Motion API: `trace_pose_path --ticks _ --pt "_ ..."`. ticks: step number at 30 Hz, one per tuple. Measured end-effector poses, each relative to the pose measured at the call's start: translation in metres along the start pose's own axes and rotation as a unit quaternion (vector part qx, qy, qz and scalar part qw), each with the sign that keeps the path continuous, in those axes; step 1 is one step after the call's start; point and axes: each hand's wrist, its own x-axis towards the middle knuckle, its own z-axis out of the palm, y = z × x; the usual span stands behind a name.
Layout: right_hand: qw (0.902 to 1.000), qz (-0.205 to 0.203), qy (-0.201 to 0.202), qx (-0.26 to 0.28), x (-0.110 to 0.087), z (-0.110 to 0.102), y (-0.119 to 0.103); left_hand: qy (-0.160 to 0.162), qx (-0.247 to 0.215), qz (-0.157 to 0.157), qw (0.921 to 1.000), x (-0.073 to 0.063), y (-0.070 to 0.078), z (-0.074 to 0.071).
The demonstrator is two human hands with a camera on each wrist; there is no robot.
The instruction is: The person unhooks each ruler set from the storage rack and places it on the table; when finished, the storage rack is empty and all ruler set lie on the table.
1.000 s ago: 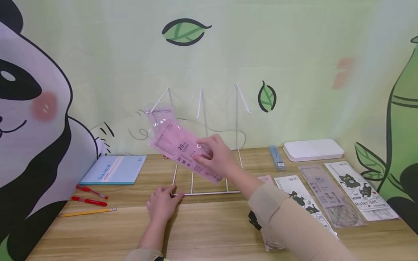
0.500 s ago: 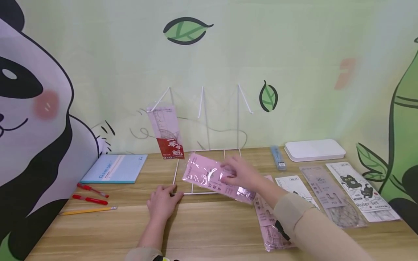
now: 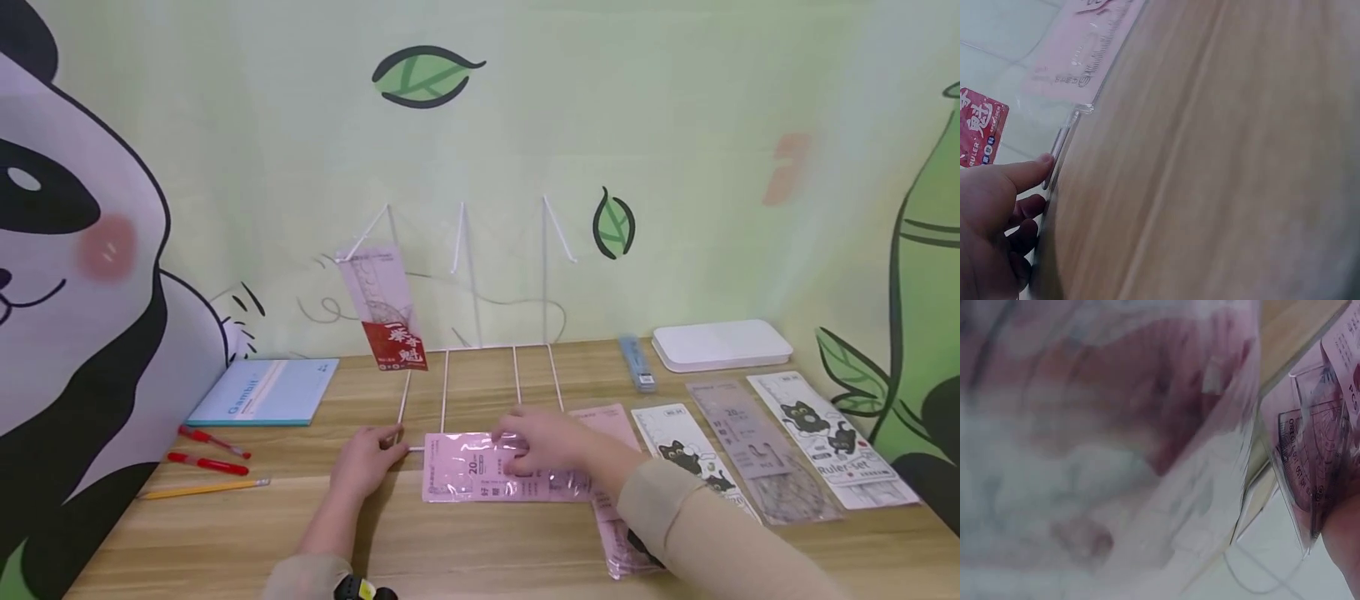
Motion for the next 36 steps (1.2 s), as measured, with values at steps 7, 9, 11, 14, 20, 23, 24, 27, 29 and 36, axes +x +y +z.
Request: trace_pose_path --ticks 7,9,11,14,20,23,24,27,29,36 --pt "0.9989 -0.021 -0.040 -0.015 0.009 0.013 -0.005 -0.028 -0.007 0.012 0.9995 0.005 -0.002 -0.004" --pt "0.9979 -0.026 -0.056 -0.021 0.011 0.016 -0.007 -0.032 -0.008 0.031 0.9990 0.006 -0.005 -0.005" --pt "0.9974 -0.026 -0.065 -0.020 0.012 0.020 -0.008 -0.039 -0.011 0.039 0.9984 0.007 -0.009 -0.007" --pt "0.9972 -0.023 -0.070 -0.013 0.013 0.022 -0.010 -0.052 -0.010 0.034 0.9980 0.008 -0.013 -0.009" --pt "0.9973 -0.011 -0.071 -0.011 0.011 0.019 -0.011 -0.057 -0.011 0.031 0.9978 0.009 -0.012 -0.011" --pt "0.9971 -0.003 -0.076 -0.006 0.010 0.016 -0.011 -0.054 -0.017 0.030 0.9979 0.008 -0.010 -0.011" --pt "0.9970 -0.001 -0.077 -0.003 0.010 0.016 -0.011 -0.054 -0.018 0.030 0.9979 0.008 -0.009 -0.010" --pt "0.9966 -0.001 -0.082 0.000 0.010 0.014 -0.011 -0.054 -0.020 0.031 0.9979 0.008 -0.008 -0.009" --pt "0.9968 -0.003 -0.080 0.008 0.012 0.013 -0.010 -0.054 -0.022 0.034 0.9978 0.007 -0.008 -0.008" --pt "0.9986 -0.010 0.034 0.039 0.042 -0.010 -0.020 -0.049 -0.023 0.042 0.9976 0.008 -0.011 -0.011"
